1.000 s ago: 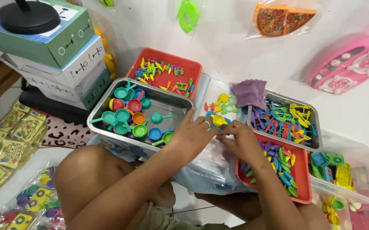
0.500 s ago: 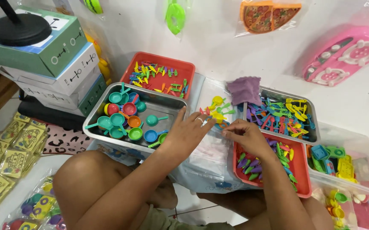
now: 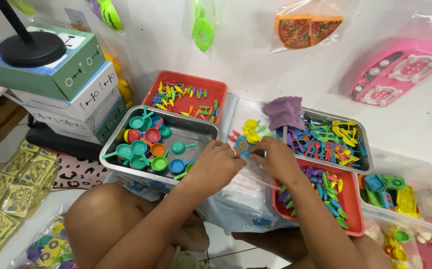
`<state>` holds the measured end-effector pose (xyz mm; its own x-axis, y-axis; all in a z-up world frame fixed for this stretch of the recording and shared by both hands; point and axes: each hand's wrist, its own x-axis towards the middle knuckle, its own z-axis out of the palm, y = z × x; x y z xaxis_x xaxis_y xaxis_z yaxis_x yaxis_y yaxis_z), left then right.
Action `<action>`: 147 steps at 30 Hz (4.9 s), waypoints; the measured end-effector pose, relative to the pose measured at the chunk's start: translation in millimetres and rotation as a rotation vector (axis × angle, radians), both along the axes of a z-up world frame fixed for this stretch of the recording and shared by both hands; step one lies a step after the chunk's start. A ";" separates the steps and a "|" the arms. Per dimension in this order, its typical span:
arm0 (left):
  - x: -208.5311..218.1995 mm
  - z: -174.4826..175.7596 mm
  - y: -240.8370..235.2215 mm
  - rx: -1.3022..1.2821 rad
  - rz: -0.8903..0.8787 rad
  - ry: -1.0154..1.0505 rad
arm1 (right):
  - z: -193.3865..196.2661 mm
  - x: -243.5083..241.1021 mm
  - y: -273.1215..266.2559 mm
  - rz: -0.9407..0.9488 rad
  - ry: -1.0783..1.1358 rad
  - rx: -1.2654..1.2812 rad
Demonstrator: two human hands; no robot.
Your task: The person sits on the floor and wipes small plastic toys with a purple cloth. They then place the toys into clear plastic bags, arranging them neatly. The person handles various colorful plastic items, including spoons and other small toys, organizing them into bags.
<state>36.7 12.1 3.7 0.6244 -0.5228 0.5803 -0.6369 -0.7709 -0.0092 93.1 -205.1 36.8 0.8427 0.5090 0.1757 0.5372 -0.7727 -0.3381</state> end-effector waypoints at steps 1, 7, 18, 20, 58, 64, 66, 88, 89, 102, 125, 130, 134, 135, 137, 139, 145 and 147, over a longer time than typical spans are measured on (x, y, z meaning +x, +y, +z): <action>-4.9 7.9 -0.4 -0.029 -0.029 -0.010 | -3.1 4.3 -0.4 0.003 -0.023 -0.026; -59.6 107.8 -6.7 -0.323 -0.221 0.071 | -23.7 24.5 -3.4 0.014 -0.040 -0.017; -43.0 145.6 17.3 -1.197 -0.161 0.526 | 41.6 -39.7 -12.1 0.009 0.297 0.699; -36.7 131.2 13.6 -1.210 -0.111 0.613 | 6.3 -35.9 -36.7 0.403 0.710 1.248; -79.3 109.9 -21.8 -0.511 -0.268 -0.041 | 34.1 -105.4 14.0 -0.082 0.274 1.374; -64.3 110.4 -13.9 -0.924 -0.143 0.378 | 33.8 -97.3 -8.9 0.006 0.531 1.434; -56.3 109.1 -8.6 -0.957 -0.226 0.683 | 36.5 -92.6 -6.7 0.103 0.598 1.414; -33.3 102.4 29.0 -1.486 -0.094 0.946 | 29.9 7.8 14.1 -0.193 0.186 -0.167; -32.2 102.4 27.9 -1.486 -0.090 0.940 | 35.0 5.7 13.3 -0.209 0.265 -0.155; -24.0 75.8 11.4 -1.404 -0.033 0.917 | 47.2 -14.0 -24.5 -0.295 0.355 0.891; -49.5 96.9 -8.2 -0.979 -0.138 0.771 | 57.5 -75.5 -44.1 -0.016 0.115 1.242; -50.0 90.7 -10.8 -1.088 -0.273 0.695 | 63.3 -77.1 -29.3 0.006 0.145 1.329; -51.2 91.7 -9.8 -1.084 -0.290 0.704 | 53.6 -72.1 -33.4 -0.029 0.086 1.239; -51.5 91.9 -9.3 -1.085 -0.288 0.704 | 50.2 -70.5 -34.0 -0.028 0.087 1.239; -52.0 92.4 -8.7 -1.080 -0.289 0.711 | 43.6 -67.4 -35.5 0.044 0.099 1.274; -50.7 90.8 -8.6 -1.073 -0.298 0.701 | 45.7 -68.5 -31.2 0.044 0.099 1.262; -51.6 91.0 -8.4 -1.094 -0.381 0.666 | 52.5 -71.8 -15.9 0.079 0.119 1.249; -50.5 88.4 -8.6 -1.105 -0.391 0.656 | 53.9 -72.7 -13.4 0.083 0.124 1.233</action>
